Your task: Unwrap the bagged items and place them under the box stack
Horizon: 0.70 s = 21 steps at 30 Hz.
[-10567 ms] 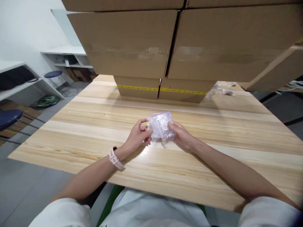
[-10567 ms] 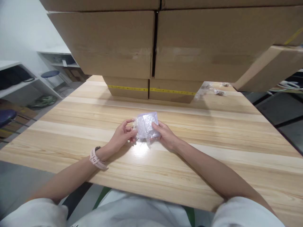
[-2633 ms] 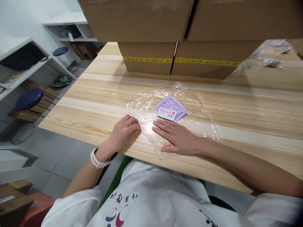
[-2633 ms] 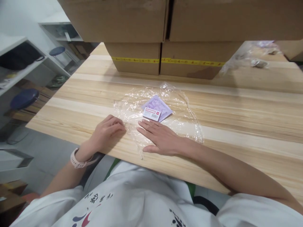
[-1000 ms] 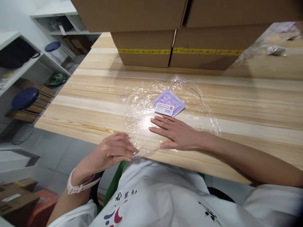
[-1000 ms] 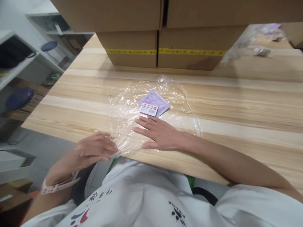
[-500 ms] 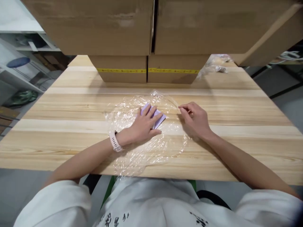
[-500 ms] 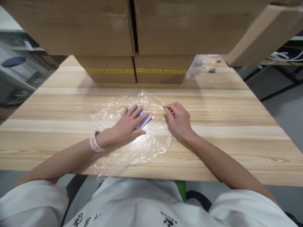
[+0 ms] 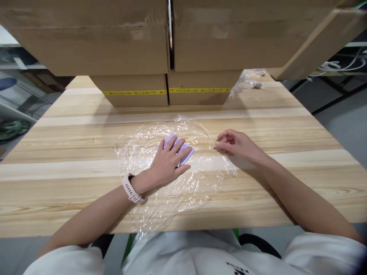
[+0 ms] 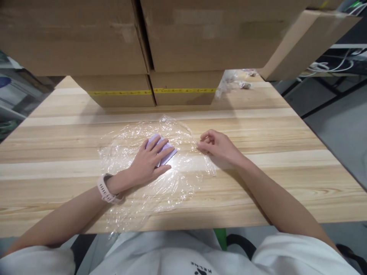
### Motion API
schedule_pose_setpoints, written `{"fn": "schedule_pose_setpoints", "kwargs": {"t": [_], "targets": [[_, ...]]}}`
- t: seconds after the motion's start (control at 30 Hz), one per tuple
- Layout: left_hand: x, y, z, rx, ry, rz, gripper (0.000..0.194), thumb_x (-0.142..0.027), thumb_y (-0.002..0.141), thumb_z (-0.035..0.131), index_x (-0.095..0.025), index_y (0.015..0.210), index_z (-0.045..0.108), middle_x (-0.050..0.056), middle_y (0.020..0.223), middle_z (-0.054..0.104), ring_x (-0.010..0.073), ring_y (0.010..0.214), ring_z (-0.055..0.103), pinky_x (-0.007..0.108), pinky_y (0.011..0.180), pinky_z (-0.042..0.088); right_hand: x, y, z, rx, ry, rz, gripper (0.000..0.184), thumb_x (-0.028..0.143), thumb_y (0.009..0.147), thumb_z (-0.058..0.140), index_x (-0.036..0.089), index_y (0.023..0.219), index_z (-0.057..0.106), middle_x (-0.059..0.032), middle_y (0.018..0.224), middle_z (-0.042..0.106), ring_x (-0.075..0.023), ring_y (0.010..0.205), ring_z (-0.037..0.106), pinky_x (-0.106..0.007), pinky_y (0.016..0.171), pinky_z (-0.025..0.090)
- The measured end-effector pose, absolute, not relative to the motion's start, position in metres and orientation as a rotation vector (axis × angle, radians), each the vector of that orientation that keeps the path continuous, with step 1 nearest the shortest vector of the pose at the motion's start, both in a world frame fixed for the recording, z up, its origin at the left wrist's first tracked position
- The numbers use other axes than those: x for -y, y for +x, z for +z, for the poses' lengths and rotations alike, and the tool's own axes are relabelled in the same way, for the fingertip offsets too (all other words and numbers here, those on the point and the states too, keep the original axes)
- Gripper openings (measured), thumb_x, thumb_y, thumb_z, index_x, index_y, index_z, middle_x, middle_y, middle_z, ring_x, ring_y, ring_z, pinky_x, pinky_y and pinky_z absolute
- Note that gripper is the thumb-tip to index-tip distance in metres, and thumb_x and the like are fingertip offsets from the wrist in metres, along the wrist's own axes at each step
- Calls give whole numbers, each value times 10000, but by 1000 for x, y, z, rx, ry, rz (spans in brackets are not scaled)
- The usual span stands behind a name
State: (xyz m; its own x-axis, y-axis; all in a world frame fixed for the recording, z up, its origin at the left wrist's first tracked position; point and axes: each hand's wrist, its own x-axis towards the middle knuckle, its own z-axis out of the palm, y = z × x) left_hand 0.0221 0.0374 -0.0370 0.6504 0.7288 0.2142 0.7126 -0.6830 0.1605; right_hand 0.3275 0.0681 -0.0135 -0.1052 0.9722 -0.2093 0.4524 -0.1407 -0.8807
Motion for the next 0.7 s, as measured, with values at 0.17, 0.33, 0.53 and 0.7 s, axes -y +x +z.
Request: {"fn": "schedule_pose_setpoints", "kwargs": {"t": [0.17, 0.33, 0.53, 0.7], "targets": [[-37, 21, -40, -1219, 2748, 468, 543, -526, 994, 598, -356, 1488, 450, 76, 1619, 423, 401, 1525, 295, 677, 1207, 233, -64, 326, -14, 1737, -1655, 1194, 283, 447, 792, 819, 218, 707, 677, -29, 660, 644, -158, 593, 548, -313, 549, 393], [-37, 21, -37, -1200, 2785, 406, 534, -519, 1009, 575, -306, 1485, 458, 109, 1629, 415, 426, 1519, 301, 695, 1185, 253, -70, 340, -9, 1388, -1451, 1586, 354, 468, 734, 892, 203, 742, 658, -25, 736, 710, -127, 645, 613, -280, 604, 493], [-37, 21, -35, -1161, 2784, 445, 503, -482, 1006, 595, -334, 1468, 462, 90, 1608, 441, 419, 1516, 314, 677, 1189, 262, -79, 351, -10, 1172, -1469, 1688, 438, 441, 633, 972, 179, 759, 645, -72, 783, 759, -159, 667, 695, -287, 603, 562], [-37, 21, -37, -1159, 2781, 452, 522, -493, 999, 599, -345, 1477, 451, 91, 1611, 436, 431, 1512, 320, 696, 1183, 257, -85, 364, -15, 1211, -1474, 1641, 398, 392, 661, 959, 188, 806, 649, -33, 711, 717, -119, 537, 618, -256, 495, 527]]}}
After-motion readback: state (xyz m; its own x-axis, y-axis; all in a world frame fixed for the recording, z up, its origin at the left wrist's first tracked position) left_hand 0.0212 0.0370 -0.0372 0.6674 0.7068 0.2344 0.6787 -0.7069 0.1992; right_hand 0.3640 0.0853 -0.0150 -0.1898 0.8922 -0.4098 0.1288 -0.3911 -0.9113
